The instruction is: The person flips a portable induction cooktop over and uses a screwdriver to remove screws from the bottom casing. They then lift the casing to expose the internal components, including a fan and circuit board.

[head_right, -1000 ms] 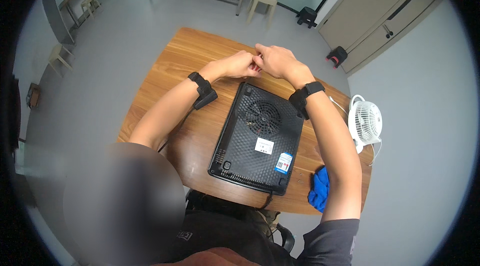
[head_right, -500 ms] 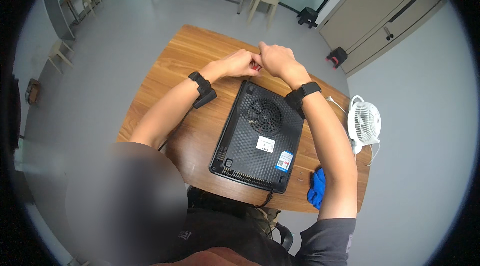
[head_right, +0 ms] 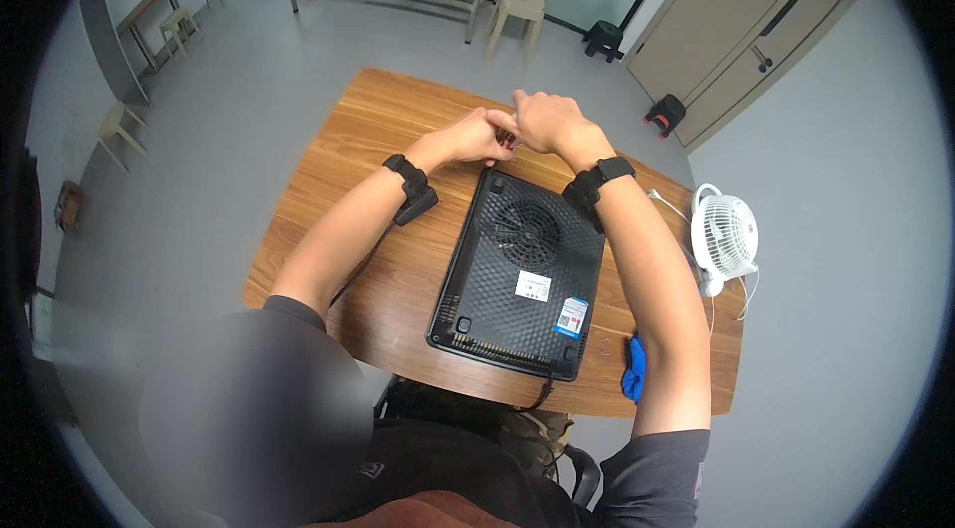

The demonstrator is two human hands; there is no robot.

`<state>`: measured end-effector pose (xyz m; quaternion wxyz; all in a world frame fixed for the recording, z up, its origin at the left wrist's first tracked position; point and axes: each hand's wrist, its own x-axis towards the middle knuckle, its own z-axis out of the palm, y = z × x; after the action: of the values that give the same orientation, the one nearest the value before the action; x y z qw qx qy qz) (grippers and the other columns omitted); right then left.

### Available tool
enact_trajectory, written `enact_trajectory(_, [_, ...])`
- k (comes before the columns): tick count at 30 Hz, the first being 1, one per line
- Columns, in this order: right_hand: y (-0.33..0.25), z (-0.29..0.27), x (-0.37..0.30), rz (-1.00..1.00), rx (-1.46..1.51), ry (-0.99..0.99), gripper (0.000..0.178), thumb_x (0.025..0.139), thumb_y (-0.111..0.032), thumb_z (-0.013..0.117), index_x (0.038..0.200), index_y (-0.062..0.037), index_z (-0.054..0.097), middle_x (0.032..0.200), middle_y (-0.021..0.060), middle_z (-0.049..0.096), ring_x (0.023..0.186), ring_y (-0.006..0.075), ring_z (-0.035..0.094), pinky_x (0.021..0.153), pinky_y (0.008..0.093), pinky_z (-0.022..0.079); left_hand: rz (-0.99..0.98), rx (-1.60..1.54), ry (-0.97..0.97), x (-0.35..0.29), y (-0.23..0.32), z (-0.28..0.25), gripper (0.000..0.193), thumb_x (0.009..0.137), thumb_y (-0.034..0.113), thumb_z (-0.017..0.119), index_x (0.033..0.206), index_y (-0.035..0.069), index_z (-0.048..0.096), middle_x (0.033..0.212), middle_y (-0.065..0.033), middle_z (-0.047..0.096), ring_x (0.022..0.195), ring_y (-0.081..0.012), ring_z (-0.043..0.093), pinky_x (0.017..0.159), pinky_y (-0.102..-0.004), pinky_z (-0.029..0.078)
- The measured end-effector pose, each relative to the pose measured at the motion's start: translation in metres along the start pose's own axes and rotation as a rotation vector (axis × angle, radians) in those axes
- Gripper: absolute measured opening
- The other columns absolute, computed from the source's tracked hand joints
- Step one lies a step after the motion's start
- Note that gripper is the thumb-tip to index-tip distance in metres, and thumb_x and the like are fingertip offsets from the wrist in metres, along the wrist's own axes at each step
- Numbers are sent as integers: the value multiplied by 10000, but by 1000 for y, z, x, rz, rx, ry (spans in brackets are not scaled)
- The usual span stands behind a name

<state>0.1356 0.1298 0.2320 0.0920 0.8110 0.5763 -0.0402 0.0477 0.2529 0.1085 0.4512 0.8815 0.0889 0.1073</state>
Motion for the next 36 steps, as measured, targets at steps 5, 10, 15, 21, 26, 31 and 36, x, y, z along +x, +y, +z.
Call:
enact_trajectory(5, [12, 23, 15, -22, -25, 22, 686, 1030, -625, 414, 1066, 11, 669, 934, 237, 731, 943, 421, 699, 831, 503, 546, -26, 30, -13, 4, 0, 5, 289, 805, 239, 832, 885, 30, 651, 671, -55, 669, 619, -170, 654, 657, -346, 507])
enact_trajectory(10, [13, 20, 10, -54, 66, 3, 542, 1055, -494, 453, 1101, 15, 632, 1000, 228, 732, 998, 410, 687, 865, 495, 529, 26, 170, -50, 2, -8, 3, 321, 829, 277, 820, 912, 13, 656, 712, -82, 668, 636, -208, 655, 674, -376, 514])
enact_trajectory(15, [31, 23, 5, -115, 94, -13, 518, 1051, -490, 458, 1143, 10, 558, 991, 229, 728, 997, 426, 678, 856, 503, 526, 69, 31, -103, 6, 0, 5, 264, 872, 235, 782, 943, 11, 660, 740, -101, 671, 625, -210, 639, 681, -374, 520])
enact_trajectory(21, [20, 27, 4, -15, -13, 149, 599, 1019, -558, 474, 1105, 8, 649, 966, 224, 738, 959, 417, 706, 836, 492, 560, 64, 143, -39, 9, -2, 1, 302, 844, 252, 806, 919, 5, 650, 770, -116, 683, 663, -244, 646, 708, -394, 528])
enact_trajectory(26, [12, 32, 8, 87, 15, 137, 602, 1030, -539, 462, 996, -5, 737, 940, 204, 747, 956, 389, 718, 842, 465, 571, 155, 238, 64, 13, -10, 5, 376, 790, 312, 851, 922, 0, 688, 777, -145, 697, 741, -313, 666, 740, -411, 536])
enact_trajectory(31, [26, 28, 5, -8, 121, 23, 495, 1054, -463, 461, 1143, -6, 630, 1027, 203, 736, 1021, 386, 693, 866, 474, 546, 142, 260, 59, 8, -6, 10, 328, 817, 295, 826, 916, 5, 709, 761, -123, 712, 689, -246, 679, 696, -377, 533])
enact_trajectory(36, [40, 36, 6, -146, 111, 27, 435, 1060, -409, 458, 1267, -35, 534, 1071, 217, 718, 1043, 412, 675, 898, 495, 532, 87, 100, -81, 10, 16, -2, 194, 852, 220, 778, 924, 43, 743, 645, -57, 682, 594, -164, 659, 629, -338, 518])
